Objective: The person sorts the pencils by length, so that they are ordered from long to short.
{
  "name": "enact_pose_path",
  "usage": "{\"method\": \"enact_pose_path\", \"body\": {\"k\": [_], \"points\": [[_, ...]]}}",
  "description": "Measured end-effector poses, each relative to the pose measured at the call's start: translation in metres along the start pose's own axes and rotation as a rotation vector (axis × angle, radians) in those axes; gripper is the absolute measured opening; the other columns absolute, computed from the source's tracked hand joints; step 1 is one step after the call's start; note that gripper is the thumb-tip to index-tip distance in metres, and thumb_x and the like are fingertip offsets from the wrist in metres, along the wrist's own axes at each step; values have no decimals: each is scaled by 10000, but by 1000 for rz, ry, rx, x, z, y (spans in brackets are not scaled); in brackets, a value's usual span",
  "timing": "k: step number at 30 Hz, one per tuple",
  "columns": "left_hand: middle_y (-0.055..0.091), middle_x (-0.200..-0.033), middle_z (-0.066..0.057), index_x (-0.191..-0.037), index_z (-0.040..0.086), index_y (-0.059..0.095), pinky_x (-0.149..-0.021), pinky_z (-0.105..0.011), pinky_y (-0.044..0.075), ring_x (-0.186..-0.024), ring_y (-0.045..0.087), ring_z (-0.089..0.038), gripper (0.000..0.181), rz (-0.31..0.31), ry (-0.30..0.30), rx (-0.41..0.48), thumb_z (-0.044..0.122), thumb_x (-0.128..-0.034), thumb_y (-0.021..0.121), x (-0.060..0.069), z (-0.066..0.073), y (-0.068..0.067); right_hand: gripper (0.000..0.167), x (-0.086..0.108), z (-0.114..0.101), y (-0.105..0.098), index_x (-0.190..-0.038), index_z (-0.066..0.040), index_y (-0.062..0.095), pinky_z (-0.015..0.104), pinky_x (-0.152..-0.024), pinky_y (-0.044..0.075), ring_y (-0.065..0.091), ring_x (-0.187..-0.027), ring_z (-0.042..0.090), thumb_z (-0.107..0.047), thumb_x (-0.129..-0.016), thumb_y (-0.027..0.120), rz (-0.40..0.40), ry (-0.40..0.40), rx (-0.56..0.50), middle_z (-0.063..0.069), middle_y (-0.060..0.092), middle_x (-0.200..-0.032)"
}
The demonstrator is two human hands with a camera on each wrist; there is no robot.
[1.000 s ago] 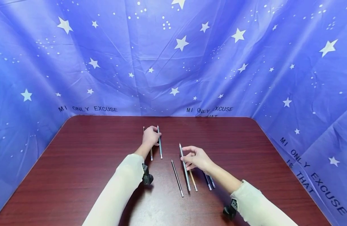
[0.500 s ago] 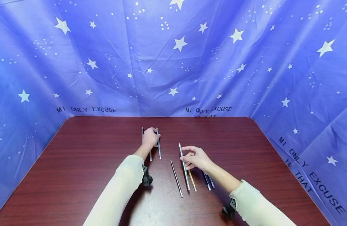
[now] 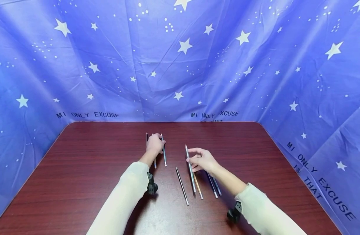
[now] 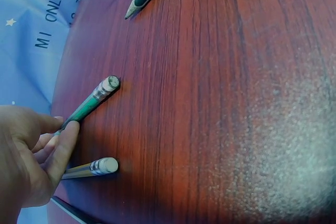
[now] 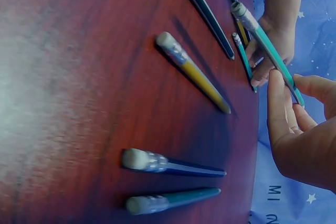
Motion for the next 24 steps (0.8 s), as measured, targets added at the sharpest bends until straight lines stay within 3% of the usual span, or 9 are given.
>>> {"method": "enact_pose_path", "body": {"k": [5, 14, 24], "points": [[631, -1109, -189, -1197, 12, 561, -439, -211, 540, -653, 673, -207, 319, 6, -2, 9, 138, -906, 596, -1, -1, 1, 490, -9, -8, 0, -1289, 72, 462, 229, -522, 570, 586, -558, 86, -1, -835, 632, 33, -14, 10, 18, 631, -725], [635, -1105, -192, -1194, 10, 567, -445, -213, 544, -715, 675, -231, 319, 6, 1, 17, 133, -901, 603, -1, -1, 0, 470, -29, -26, 7, -1280, 20, 506, 285, -559, 593, 589, -550, 101, -11, -833, 651, 77, -22, 49, 171, 656, -836], [643, -1089, -192, -1205, 6, 564, -440, -222, 543, -669, 664, -220, 329, 6, 17, 16, 126, -900, 600, -1, -1, 1, 459, -52, -31, 16, -1275, 8, 524, 299, -560, 594, 584, -528, 94, -26, -835, 652, 115, -35, 94, 254, 667, -922]]}}
Point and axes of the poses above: each hand's wrist, its own x-axis away from the middle knuckle, its own y-axis out of the palm, z = x × y, the point moved 1 cm from there along -x, towards the middle knuckle
